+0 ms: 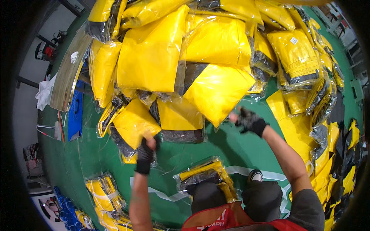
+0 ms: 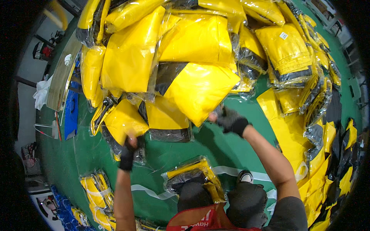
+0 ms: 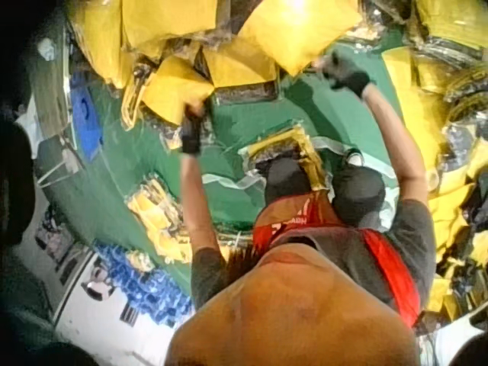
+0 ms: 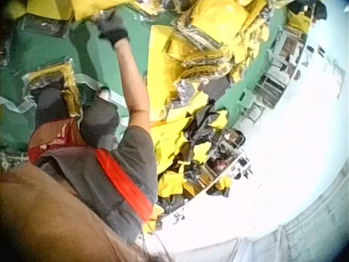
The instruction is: The person sits on the floor and gathers yellow plastic-wrapped packages into a stack. They then use a white strap to tie the stack together, securing it with a knot.
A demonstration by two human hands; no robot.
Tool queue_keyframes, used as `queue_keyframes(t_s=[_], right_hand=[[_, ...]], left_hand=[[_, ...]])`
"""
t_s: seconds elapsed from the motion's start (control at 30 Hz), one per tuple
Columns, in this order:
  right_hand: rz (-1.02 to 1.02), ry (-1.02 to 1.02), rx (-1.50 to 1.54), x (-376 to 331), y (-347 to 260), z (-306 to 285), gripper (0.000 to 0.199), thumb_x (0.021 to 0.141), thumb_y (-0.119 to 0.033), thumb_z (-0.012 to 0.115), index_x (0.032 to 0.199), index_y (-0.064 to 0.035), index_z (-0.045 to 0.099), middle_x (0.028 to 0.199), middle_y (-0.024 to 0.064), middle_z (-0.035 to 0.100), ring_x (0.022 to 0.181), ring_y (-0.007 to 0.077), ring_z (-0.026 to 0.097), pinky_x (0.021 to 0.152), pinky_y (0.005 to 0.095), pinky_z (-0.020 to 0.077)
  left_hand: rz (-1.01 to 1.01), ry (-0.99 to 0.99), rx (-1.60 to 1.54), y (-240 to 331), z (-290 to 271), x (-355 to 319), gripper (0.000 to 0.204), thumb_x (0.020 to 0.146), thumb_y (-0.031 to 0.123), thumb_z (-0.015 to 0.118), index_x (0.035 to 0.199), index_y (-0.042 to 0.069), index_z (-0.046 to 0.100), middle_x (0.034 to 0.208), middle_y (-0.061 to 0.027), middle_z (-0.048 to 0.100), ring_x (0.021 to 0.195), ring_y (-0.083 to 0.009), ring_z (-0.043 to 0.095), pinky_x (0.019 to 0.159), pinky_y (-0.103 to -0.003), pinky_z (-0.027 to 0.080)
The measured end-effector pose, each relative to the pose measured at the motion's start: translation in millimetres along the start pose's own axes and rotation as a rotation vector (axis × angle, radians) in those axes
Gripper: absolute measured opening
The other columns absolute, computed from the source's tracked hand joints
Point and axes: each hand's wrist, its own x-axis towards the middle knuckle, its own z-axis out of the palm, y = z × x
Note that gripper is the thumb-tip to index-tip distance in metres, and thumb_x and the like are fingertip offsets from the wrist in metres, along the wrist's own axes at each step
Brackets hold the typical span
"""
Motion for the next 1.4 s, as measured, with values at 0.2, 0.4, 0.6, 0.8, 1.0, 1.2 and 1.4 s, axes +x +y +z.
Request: queue_keyframes(t_s=[0.2,0.4,0.6,0.8,1.0,1.2,1.4], right_hand=[[-0.371,0.04,1.436,74,-18,15,0.048,0.08,-0.025,0.066,0.121,-0.0085,0.046,0.115,0.0058,0.056,0.101,0.0199,0.054,0.088,0.0308,0.0435],[-0.493,0.339,1.154,-28,29,-23,0.041,0.075,-0.014,0.071,0.11,0.0001,0.055,0.101,0.008,0.062,0.088,0.0184,0.06,0.079,0.0312,0.0485],[-0.341,0.247,0.846,-123,151,-75,0.042,0.077,-0.023,0.068,0.11,-0.0004,0.054,0.096,0.0081,0.062,0.084,0.0164,0.061,0.074,0.0292,0.0498],[0.08,0.618,0.46,-31,338,-62,0.035,0.085,-0.034,0.054,0.099,-0.0029,0.059,0.093,0.0083,0.059,0.087,0.016,0.053,0.073,0.0282,0.0438],[-0.053,0.523,0.687,-113,293,-64,0.036,0.09,-0.04,0.043,0.094,-0.0061,0.053,0.091,0.0042,0.056,0.085,0.0142,0.053,0.081,0.0271,0.0426],[-0.158,0.097,1.499,-125,325,4,0.054,0.086,-0.043,0.053,0.122,-0.0041,0.044,0.114,0.0089,0.056,0.102,0.0191,0.055,0.091,0.0321,0.0434],[0.298,0.098,1.503,-91,304,76,0.064,0.074,-0.057,0.062,0.119,-0.0136,0.045,0.116,0.0043,0.049,0.096,0.0213,0.051,0.077,0.0382,0.0471]], left_hand=[[0.038,0.007,-1.234,223,76,102,0.047,0.083,0.044,0.056,0.111,0.007,0.052,0.106,-0.0087,0.058,0.095,-0.0245,0.055,0.087,-0.038,0.043],[0.304,0.078,-1.127,132,107,57,0.046,0.085,0.025,0.058,0.124,0.005,0.043,0.123,-0.0075,0.05,0.111,-0.022,0.049,0.094,-0.039,0.04],[0.043,-0.107,-0.709,9,177,-65,0.051,0.081,0.013,0.061,0.127,0.003,0.04,0.123,-0.0098,0.048,0.11,-0.0226,0.05,0.095,-0.037,0.039],[-0.237,-0.622,-0.419,12,312,-41,0.038,0.082,0.006,0.059,0.118,0.001,0.048,0.106,-0.01,0.058,0.093,-0.0199,0.058,0.079,-0.031,0.048],[-0.139,-0.369,-0.415,-33,376,-96,0.032,0.081,0.004,0.061,0.111,0.0,0.053,0.104,-0.0071,0.058,0.089,-0.0151,0.056,0.079,-0.029,0.047],[0.227,-0.69,0.405,29,354,16,0.056,0.081,0.033,0.061,0.123,0.0,0.044,0.117,-0.0166,0.051,0.106,-0.0264,0.05,0.092,-0.034,0.038],[0.113,-0.908,1.061,121,432,104,0.091,0.07,0.066,0.055,0.13,0.0,0.037,0.13,-0.0226,0.041,0.118,-0.0329,0.043,0.097,-0.035,0.034]])
